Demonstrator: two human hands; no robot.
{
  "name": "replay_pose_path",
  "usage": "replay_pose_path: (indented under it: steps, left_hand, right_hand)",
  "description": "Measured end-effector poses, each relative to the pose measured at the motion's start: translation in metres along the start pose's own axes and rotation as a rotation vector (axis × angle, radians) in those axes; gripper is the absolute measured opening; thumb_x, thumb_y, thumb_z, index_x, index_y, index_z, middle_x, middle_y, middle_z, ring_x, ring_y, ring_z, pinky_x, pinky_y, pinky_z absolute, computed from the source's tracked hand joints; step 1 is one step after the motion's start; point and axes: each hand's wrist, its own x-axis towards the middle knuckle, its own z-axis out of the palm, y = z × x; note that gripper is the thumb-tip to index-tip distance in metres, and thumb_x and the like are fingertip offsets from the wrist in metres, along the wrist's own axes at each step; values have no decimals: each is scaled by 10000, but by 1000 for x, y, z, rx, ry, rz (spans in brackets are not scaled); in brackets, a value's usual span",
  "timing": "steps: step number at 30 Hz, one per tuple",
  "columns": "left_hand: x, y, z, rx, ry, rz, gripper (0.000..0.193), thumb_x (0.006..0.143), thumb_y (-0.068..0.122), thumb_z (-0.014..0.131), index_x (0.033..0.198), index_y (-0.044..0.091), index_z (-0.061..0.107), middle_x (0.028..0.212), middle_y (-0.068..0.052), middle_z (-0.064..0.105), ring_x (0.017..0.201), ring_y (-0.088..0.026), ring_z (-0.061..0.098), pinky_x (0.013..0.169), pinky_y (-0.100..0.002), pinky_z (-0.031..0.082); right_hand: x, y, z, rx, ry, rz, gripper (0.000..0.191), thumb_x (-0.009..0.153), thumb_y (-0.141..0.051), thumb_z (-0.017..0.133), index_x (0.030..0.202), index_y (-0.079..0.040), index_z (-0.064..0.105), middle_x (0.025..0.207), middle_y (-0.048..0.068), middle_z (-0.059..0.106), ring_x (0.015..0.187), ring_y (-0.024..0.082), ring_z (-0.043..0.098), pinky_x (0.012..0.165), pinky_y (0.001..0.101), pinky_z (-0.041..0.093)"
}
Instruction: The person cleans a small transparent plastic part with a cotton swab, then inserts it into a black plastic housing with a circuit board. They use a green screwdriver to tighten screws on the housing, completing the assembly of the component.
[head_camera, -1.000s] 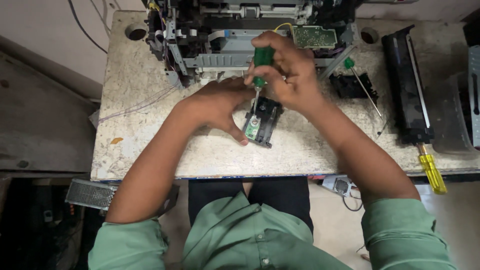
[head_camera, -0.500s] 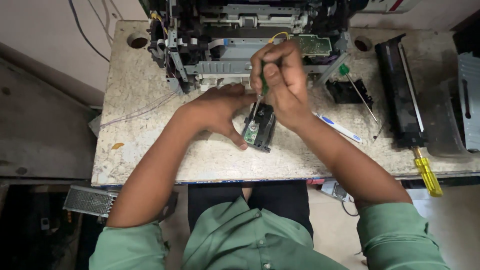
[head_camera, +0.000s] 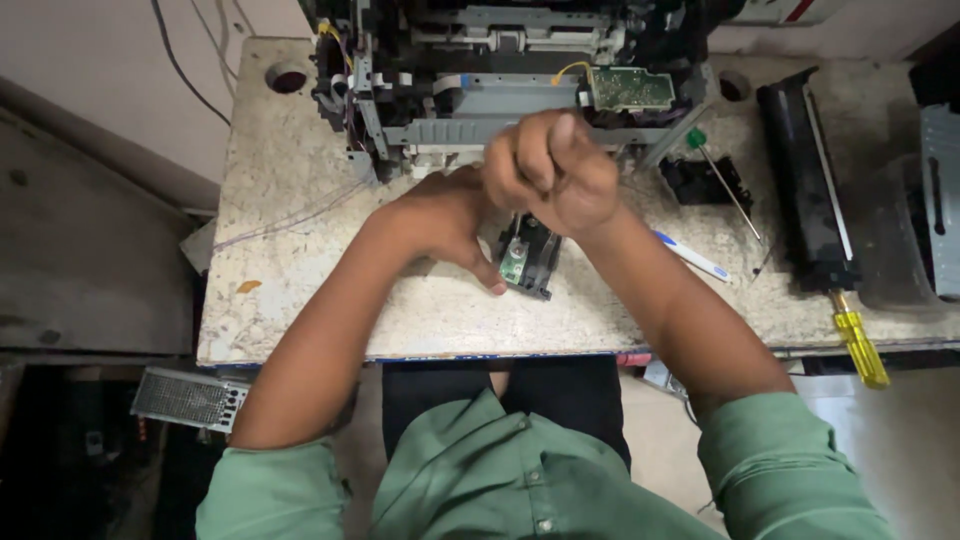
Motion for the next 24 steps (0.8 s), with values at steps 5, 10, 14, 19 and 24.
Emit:
replay_pose_path:
  steps: [5,10,14,19,24]
  left_hand:
    - [-2,-4,-2,-76,93,189,1197,498,572,919,1479,68,456,1416,-211,510,1312,-392,473,1057,-447,407]
    - [-2,0,-2,-117,15,31,1188,484,510,915,1511,144,442,1436,-184,504,1338,-372,464,1084,-438,408]
    - [-4,-2,-1,-65,48,61,1177,513,547,922,1497,103,451,1459,-228,469,1319,-394,478,1079,-441,411]
    - [-1,-6,3,-40,-13,17,1128,558,596,892,1458,47,489,1446,-214,520,1351,-375,485,1107,-426,415]
    - [0,-8,3,-49,90,145,1130,542,581,932,1410,-1,503,1474,-249,462,1347,-401,450,1095,-427,394]
  right_hand:
    - [-5,-10,-7,-815,209,-275,283,1076,-322,671,999,-52,712,912,96,585,792,177,555,708,277,498]
    - [-6,-22,-23,-835,301,-239,119,1071,-126,684,1046,-14,713,981,104,665,899,184,714,779,323,641]
    - [-4,-18,-20,-541,134,-174,139,1122,-123,593,1090,-6,661,1045,127,673,884,200,733,832,343,662]
    - [-9,-13,-8,-435,72,-119,207,1212,-182,496,1173,-4,593,1067,134,640,896,181,650,846,316,578]
    - [-2,4,15,-380,345,-167,277,1177,-284,462,1075,-33,520,924,84,549,681,126,505,591,253,445]
